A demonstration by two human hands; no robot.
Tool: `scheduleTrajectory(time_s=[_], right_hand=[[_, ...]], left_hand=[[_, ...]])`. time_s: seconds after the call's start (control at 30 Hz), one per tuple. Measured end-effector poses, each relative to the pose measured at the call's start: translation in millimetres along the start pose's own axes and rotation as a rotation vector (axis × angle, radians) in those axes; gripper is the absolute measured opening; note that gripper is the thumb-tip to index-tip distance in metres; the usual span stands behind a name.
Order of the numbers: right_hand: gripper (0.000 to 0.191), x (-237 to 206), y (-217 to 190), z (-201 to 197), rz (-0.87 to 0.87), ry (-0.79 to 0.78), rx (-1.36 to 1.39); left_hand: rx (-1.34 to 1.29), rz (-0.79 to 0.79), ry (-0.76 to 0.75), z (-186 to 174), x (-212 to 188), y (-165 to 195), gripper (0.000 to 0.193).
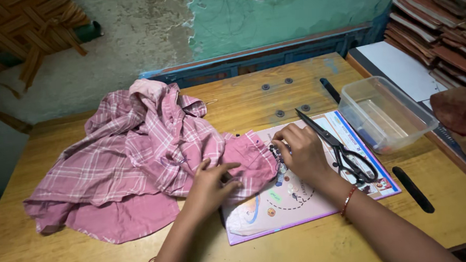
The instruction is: The person sews a button onto the cuff of a pink plaid shirt using a needle and thread. They position the button on the fabric, push the needle through the button holes repeatedly, pull the thread taut, and adjust the shirt while working at a desk.
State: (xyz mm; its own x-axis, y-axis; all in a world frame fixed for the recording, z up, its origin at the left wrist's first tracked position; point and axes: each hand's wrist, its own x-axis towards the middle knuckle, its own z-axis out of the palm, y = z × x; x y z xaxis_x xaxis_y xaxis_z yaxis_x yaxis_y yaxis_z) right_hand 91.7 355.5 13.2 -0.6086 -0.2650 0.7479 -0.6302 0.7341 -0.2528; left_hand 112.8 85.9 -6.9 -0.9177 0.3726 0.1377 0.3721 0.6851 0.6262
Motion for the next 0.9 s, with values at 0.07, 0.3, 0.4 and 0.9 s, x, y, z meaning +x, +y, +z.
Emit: scheduleTrajectory(time_s=[0.07, 0.3, 0.4, 0.9], right_hand=[[0.009, 0, 1, -1, 0.013, -0.001, -0.014], [0.008, 1, -2, -2, 0.032, 0.033, 0.002], [0.008, 3, 1, -5, 0.053, 0.012, -0.043], [0.01, 4, 5, -8, 0.023, 0.067, -0.1]], left_hand=[[-0.062, -0.059, 0.054, 2, 3, -8, 0.044], [-0.059, -0.045, 0.015, 3, 4, -7, 0.049], [-0.155, 0.001, 0.002, 4, 5, -11, 0.046], [-0.189, 0.076, 0.031, 22, 17, -31, 0.023]])
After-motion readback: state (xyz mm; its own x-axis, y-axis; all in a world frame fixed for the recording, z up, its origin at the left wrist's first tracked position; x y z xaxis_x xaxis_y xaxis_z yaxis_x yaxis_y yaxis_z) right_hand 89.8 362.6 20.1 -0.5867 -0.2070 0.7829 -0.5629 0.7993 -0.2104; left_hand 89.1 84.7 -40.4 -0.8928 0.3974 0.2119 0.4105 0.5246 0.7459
